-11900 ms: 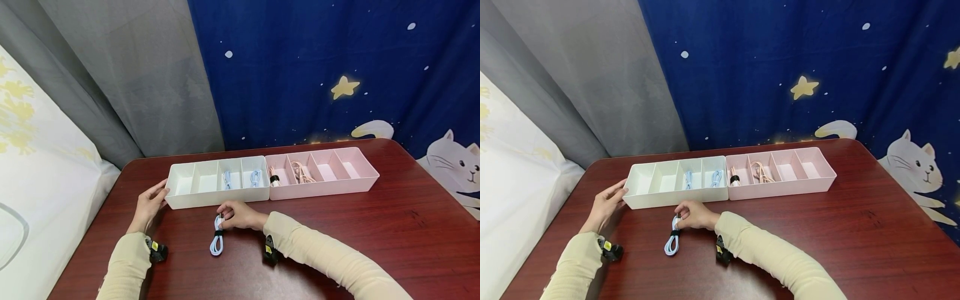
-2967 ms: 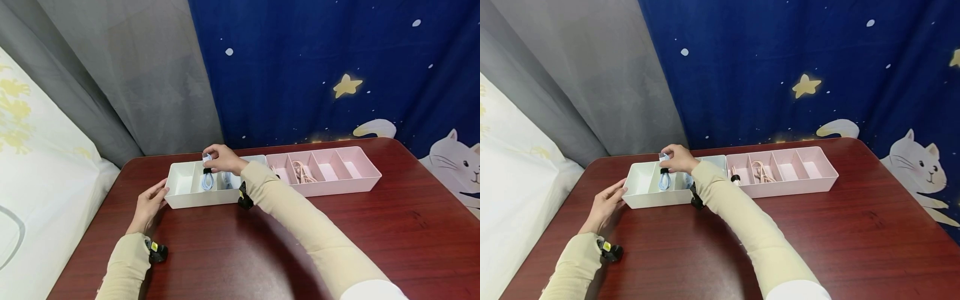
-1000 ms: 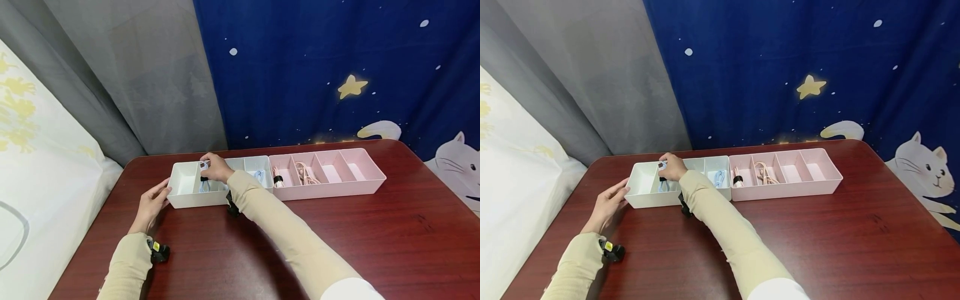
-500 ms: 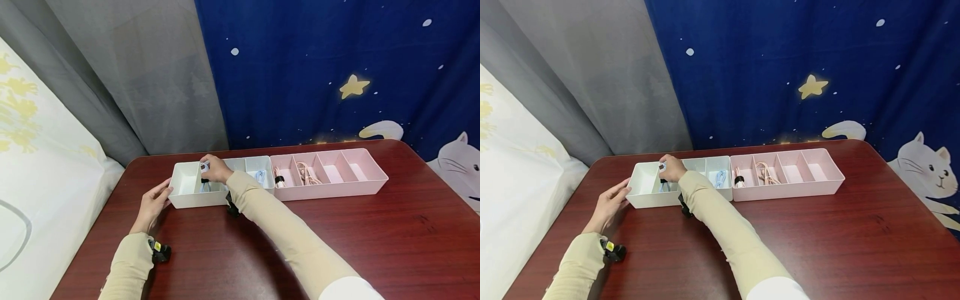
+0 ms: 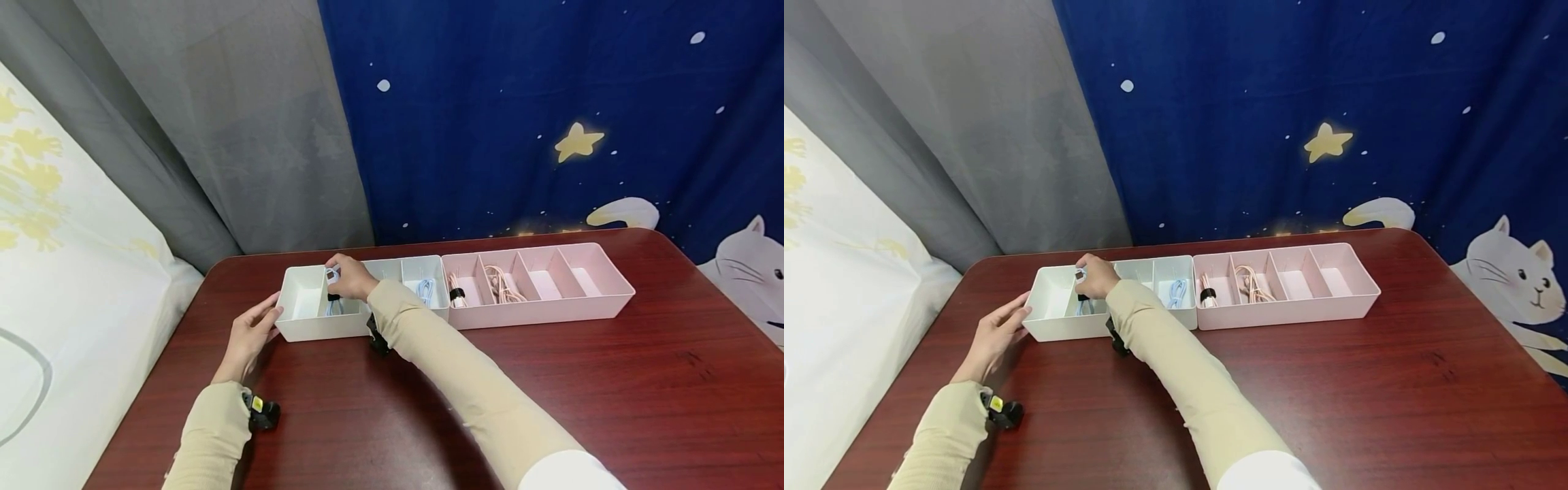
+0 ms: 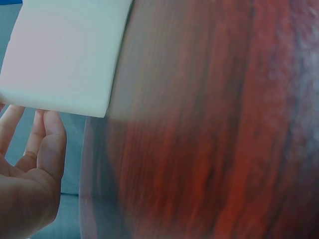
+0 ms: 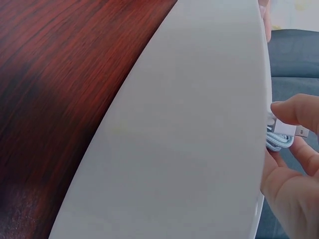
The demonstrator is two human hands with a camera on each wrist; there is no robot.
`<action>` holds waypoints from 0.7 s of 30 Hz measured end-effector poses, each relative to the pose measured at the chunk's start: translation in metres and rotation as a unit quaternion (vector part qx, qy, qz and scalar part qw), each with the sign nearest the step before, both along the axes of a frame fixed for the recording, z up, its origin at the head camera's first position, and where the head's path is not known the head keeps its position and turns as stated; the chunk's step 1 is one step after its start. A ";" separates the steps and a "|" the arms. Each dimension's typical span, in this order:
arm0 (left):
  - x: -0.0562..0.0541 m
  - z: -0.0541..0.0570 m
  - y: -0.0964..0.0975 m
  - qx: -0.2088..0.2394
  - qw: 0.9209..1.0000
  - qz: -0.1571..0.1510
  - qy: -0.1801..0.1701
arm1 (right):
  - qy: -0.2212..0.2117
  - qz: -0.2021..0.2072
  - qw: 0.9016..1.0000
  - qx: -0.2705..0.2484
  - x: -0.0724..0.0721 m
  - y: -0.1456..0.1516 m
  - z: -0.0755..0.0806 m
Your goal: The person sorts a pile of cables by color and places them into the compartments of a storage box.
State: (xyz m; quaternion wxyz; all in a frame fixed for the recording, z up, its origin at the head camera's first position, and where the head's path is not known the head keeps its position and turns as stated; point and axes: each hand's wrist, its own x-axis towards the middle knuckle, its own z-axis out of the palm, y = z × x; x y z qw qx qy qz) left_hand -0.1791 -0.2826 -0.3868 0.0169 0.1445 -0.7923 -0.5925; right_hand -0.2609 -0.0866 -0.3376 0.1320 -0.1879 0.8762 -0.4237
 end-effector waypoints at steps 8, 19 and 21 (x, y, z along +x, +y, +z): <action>0.000 0.001 0.000 -0.009 1.000 -0.006 0.006 | 0.000 0.010 1.000 0.005 0.001 -0.002 -0.001; -0.001 0.001 -0.001 -0.017 1.000 -0.005 0.005 | 0.001 0.008 1.000 0.006 0.001 -0.005 -0.004; 0.000 0.001 -0.001 -0.016 1.000 -0.004 0.004 | 0.003 0.011 1.000 0.007 0.002 -0.005 -0.003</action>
